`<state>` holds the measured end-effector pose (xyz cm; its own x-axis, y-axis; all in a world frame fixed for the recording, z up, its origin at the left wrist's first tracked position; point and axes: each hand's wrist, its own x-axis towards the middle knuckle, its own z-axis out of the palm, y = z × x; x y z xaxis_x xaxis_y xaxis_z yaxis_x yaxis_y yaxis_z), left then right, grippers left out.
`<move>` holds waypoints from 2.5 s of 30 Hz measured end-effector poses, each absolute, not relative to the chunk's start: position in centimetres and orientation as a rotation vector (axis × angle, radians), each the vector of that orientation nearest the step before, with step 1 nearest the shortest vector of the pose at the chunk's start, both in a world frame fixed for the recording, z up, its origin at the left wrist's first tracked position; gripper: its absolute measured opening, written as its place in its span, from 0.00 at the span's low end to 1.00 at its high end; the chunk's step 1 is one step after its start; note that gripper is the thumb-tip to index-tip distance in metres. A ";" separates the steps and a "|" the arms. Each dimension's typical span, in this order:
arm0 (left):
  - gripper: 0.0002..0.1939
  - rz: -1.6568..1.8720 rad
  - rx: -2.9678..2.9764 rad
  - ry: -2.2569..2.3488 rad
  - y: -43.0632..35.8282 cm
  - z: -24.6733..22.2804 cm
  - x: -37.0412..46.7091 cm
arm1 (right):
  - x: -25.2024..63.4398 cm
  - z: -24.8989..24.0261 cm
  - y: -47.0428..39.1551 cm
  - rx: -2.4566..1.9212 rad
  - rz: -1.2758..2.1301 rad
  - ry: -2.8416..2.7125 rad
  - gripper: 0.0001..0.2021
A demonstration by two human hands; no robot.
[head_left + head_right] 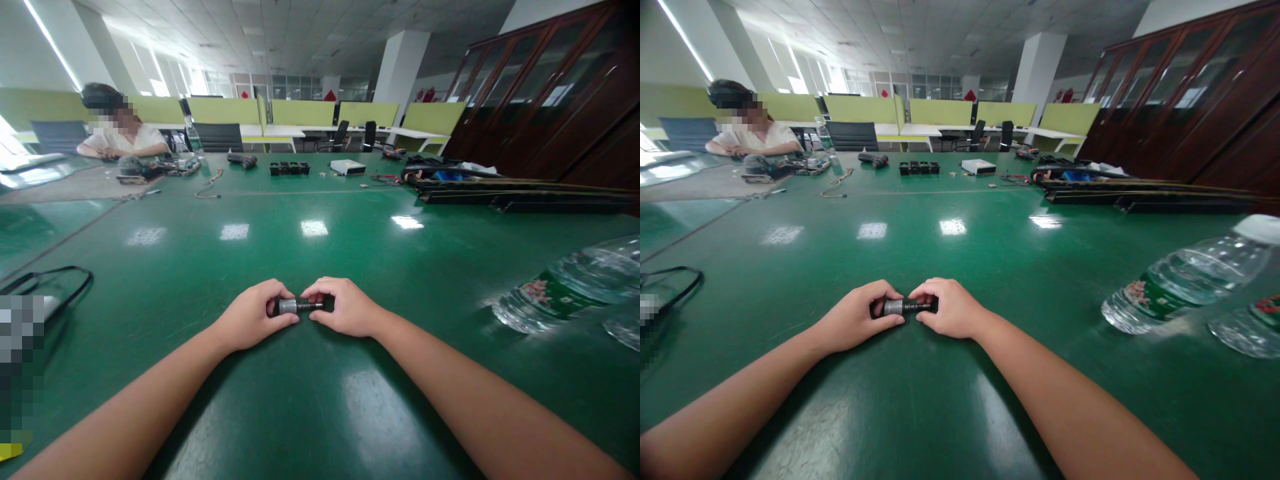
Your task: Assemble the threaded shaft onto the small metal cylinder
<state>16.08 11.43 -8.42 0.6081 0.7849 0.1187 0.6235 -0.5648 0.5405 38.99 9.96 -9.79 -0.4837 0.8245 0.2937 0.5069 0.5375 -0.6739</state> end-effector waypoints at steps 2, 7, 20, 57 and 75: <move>0.15 0.483 2.390 1.113 11.4 -8.4 16.1 | 39.0 -9.8 9.9 -1.072 0.669 -2.182 0.14; 0.16 0.458 2.397 1.114 11.4 -8.4 16.0 | 38.8 -9.9 9.9 -1.066 0.626 -2.221 0.13; 0.17 0.458 2.380 1.150 11.3 -8.3 16.2 | 38.4 -9.8 9.9 -1.058 0.552 -2.275 0.09; 0.15 0.470 2.397 1.124 11.4 -8.4 16.2 | 38.4 -9.8 10.1 -1.090 0.634 -2.202 0.04; 0.15 0.447 2.381 1.145 11.3 -8.3 16.2 | 38.8 -9.6 10.1 -1.096 0.653 -2.203 0.05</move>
<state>16.17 11.35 -8.34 0.6012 0.7940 0.0906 0.6452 -0.5492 0.5311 38.81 10.08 -9.61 -0.4888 0.8251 0.2835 0.5372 0.5407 -0.6474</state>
